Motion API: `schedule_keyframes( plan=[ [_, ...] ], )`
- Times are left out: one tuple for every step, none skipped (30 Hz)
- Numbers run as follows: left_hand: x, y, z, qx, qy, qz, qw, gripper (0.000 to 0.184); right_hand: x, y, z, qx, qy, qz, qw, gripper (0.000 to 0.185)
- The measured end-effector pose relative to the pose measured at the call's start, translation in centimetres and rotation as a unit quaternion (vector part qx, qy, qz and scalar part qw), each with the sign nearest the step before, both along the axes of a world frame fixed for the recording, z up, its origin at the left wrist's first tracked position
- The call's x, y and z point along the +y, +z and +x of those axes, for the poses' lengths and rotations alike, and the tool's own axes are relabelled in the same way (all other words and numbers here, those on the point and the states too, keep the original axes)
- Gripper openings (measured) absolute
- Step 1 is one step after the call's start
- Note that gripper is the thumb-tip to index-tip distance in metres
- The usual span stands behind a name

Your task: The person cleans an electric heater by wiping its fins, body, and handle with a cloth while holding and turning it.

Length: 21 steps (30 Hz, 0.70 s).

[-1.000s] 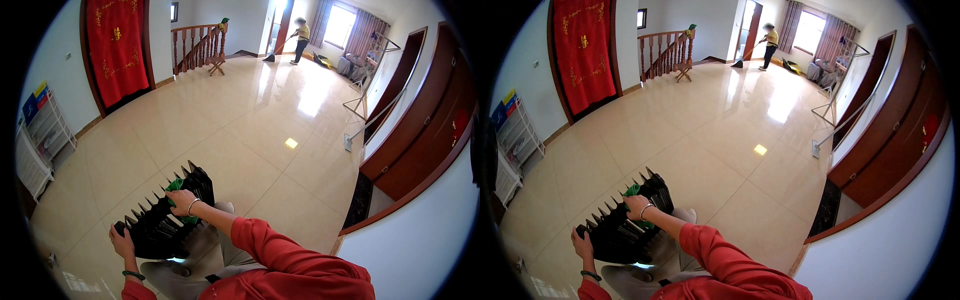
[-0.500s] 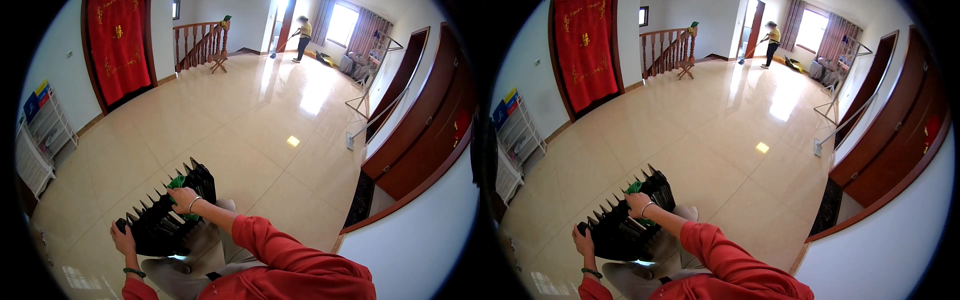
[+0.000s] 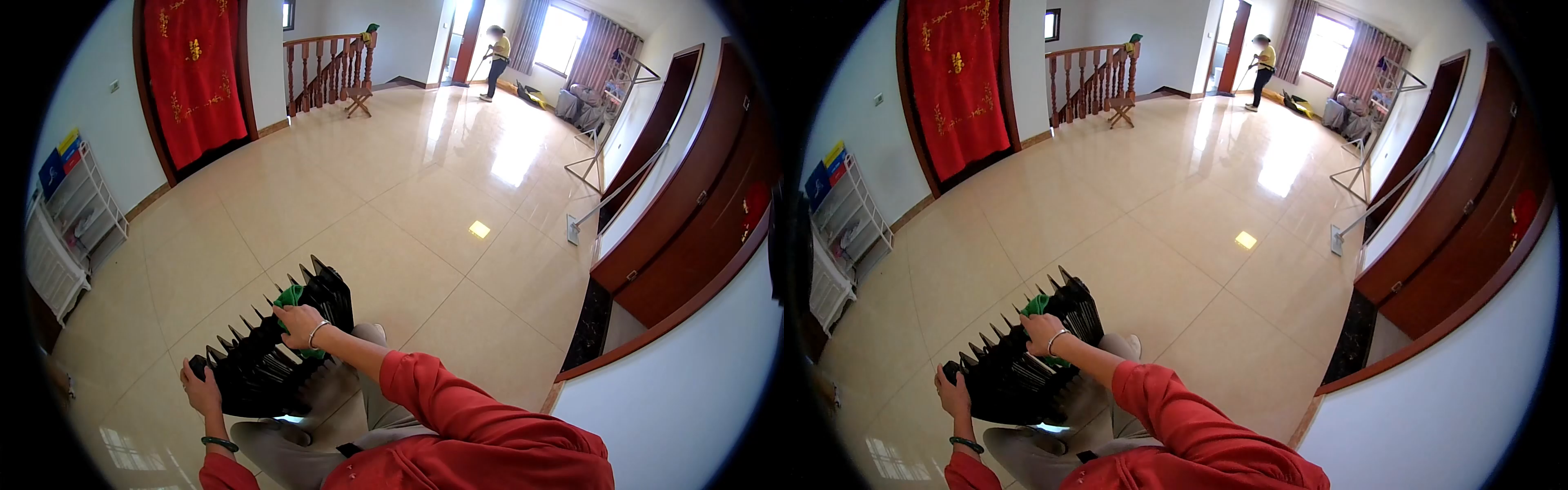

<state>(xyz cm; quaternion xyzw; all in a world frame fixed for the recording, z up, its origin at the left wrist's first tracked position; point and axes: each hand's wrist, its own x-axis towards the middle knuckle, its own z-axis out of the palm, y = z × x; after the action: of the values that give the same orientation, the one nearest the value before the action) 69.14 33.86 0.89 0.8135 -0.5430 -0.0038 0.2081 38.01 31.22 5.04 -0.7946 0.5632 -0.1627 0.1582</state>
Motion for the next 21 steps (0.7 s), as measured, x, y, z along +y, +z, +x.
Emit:
schedule_keyframes(
  plan=[
    [0.01,-0.03,0.03,-0.001,-0.002,-0.002,1.0,0.057,0.05,0.06,0.01,0.001,0.0,0.0,1.0,0.064],
    [0.03,-0.04,0.02,-0.001,-0.002,-0.002,1.0,0.057,0.09,0.12,0.01,0.001,0.0,0.001,1.0,0.064],
    [0.06,-0.04,0.0,-0.001,-0.002,-0.005,1.0,0.057,0.13,0.2,0.01,0.003,-0.001,0.005,1.0,0.064],
    [0.07,-0.05,0.0,-0.002,-0.002,-0.009,1.0,0.057,0.18,0.28,0.02,0.005,-0.003,0.01,1.0,0.065],
    [0.04,-0.11,0.06,-0.002,-0.002,-0.009,1.0,0.057,0.22,0.36,0.03,0.005,-0.002,0.01,1.0,0.065],
    [-0.02,-0.2,0.13,0.001,-0.004,-0.01,1.0,0.057,0.24,0.38,0.04,0.006,-0.002,0.01,1.0,0.065],
    [-0.05,-0.24,0.17,0.004,-0.005,-0.012,1.0,0.057,0.25,0.41,0.04,0.007,-0.001,0.01,1.0,0.065],
    [-0.06,-0.26,0.18,0.004,-0.005,-0.012,1.0,0.057,0.26,0.44,0.05,0.007,-0.001,0.01,1.0,0.065],
    [-0.06,-0.23,0.15,0.003,-0.004,-0.012,1.0,0.057,0.25,0.44,0.06,0.008,-0.001,0.01,1.0,0.066],
    [-0.05,-0.19,0.11,0.002,-0.003,-0.012,1.0,0.057,0.26,0.43,0.07,0.01,-0.001,0.011,1.0,0.066],
    [-0.04,-0.15,0.07,0.002,-0.003,-0.012,1.0,0.057,0.24,0.43,0.07,0.01,-0.001,0.011,1.0,0.066],
    [-0.03,-0.11,0.02,0.003,-0.001,-0.011,1.0,0.057,0.2,0.38,0.1,0.011,-0.002,0.009,1.0,0.066],
    [-0.02,-0.07,-0.02,0.004,0.0,-0.01,1.0,0.057,0.17,0.33,0.1,0.013,-0.002,0.006,1.0,0.066],
    [0.02,-0.07,0.03,0.004,0.0,-0.01,1.0,0.057,0.21,0.24,0.14,0.013,-0.003,0.006,1.0,0.066],
    [-0.02,-0.19,0.04,0.008,-0.001,-0.011,1.0,0.057,0.24,0.17,0.1,0.005,-0.002,0.004,1.0,0.066],
    [-0.08,-0.29,0.06,0.011,-0.002,-0.013,1.0,0.057,0.25,0.14,0.07,-0.002,-0.001,0.002,1.0,0.066],
    [-0.12,-0.41,0.13,0.013,-0.003,-0.014,1.0,0.057,0.27,0.17,0.06,0.0,-0.002,0.001,1.0,0.066],
    [-0.14,-0.47,0.21,0.012,-0.006,-0.017,1.0,0.057,0.28,0.16,0.09,0.0,-0.002,-0.001,1.0,0.066],
    [-0.15,-0.56,0.23,0.012,-0.009,-0.021,1.0,0.056,0.27,0.11,0.12,0.0,-0.002,-0.002,1.0,0.066],
    [-0.13,-0.6,0.24,0.013,-0.011,-0.022,1.0,0.056,0.26,0.09,0.12,-0.001,-0.001,-0.004,1.0,0.067],
    [-0.11,-0.48,0.2,0.021,-0.01,-0.023,0.999,0.057,0.27,0.18,0.11,0.0,-0.003,-0.005,1.0,0.067]
  ],
)
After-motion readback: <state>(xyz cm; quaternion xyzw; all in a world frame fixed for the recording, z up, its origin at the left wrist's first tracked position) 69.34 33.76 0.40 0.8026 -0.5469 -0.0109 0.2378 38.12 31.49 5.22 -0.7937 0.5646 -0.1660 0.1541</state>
